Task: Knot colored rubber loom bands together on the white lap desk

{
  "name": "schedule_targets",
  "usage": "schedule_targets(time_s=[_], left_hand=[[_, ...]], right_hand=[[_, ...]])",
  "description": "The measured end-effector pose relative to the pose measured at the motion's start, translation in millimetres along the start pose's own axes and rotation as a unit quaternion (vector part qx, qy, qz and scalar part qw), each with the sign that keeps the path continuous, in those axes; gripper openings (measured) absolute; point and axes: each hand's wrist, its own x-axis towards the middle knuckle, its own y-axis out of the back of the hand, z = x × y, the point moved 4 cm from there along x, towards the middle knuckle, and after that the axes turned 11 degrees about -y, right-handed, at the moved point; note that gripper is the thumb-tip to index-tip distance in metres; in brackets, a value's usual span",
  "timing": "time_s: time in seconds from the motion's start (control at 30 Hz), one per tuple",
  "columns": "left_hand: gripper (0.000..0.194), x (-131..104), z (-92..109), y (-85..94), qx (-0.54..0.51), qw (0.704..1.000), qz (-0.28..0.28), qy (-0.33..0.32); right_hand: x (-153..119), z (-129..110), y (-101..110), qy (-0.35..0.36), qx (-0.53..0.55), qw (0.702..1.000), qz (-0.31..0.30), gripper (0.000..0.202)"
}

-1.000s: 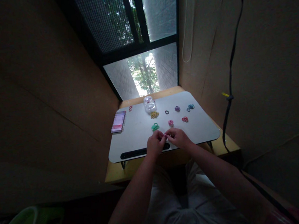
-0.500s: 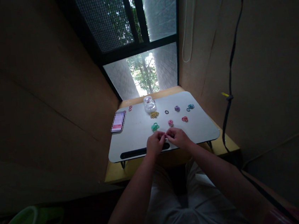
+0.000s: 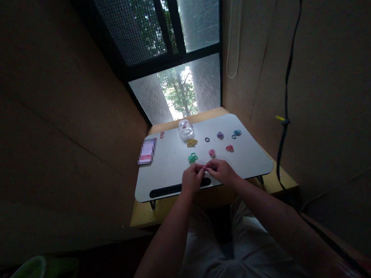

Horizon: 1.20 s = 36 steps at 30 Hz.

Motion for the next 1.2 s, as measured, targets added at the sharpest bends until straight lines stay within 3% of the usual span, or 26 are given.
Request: schedule_targets(time_s=[0.2,0.4,0.73,1.0,1.2], left_hand=[[0.025,-0.1,2.6,-1.1,-0.029,0.999,-0.02,-0.017],[0.023,-0.3,11.0,2.8,0.029,0.998,-0.033,-0.038],[0.025,-0.4,9.5,2.6,0.015,0.999,-0.03,-0.025],[0.026,0.5,7.7,3.0,0.016,1.0,-0.003,-0.015],[0.02,0.0,4.2,3.1,0.039,0.999,0.019,-0.021]], right_hand=[[-2.6,-6.3,1.7,-0.005,-0.033,0.999,0.025,0.011],[-4.5,-10.3,3.1,-0.015,-0.051,0.998,0.032,0.013],[-3.3,-5.6,3.1,-0.026,-0.047,0.998,0.044,0.011],[-3.2,-8.4,4.6,-0.028,-0.04,0.997,0.054,0.012],[-4.5,-9.9,3.9,-0.008,-0.025,0.999,0.023,0.011]])
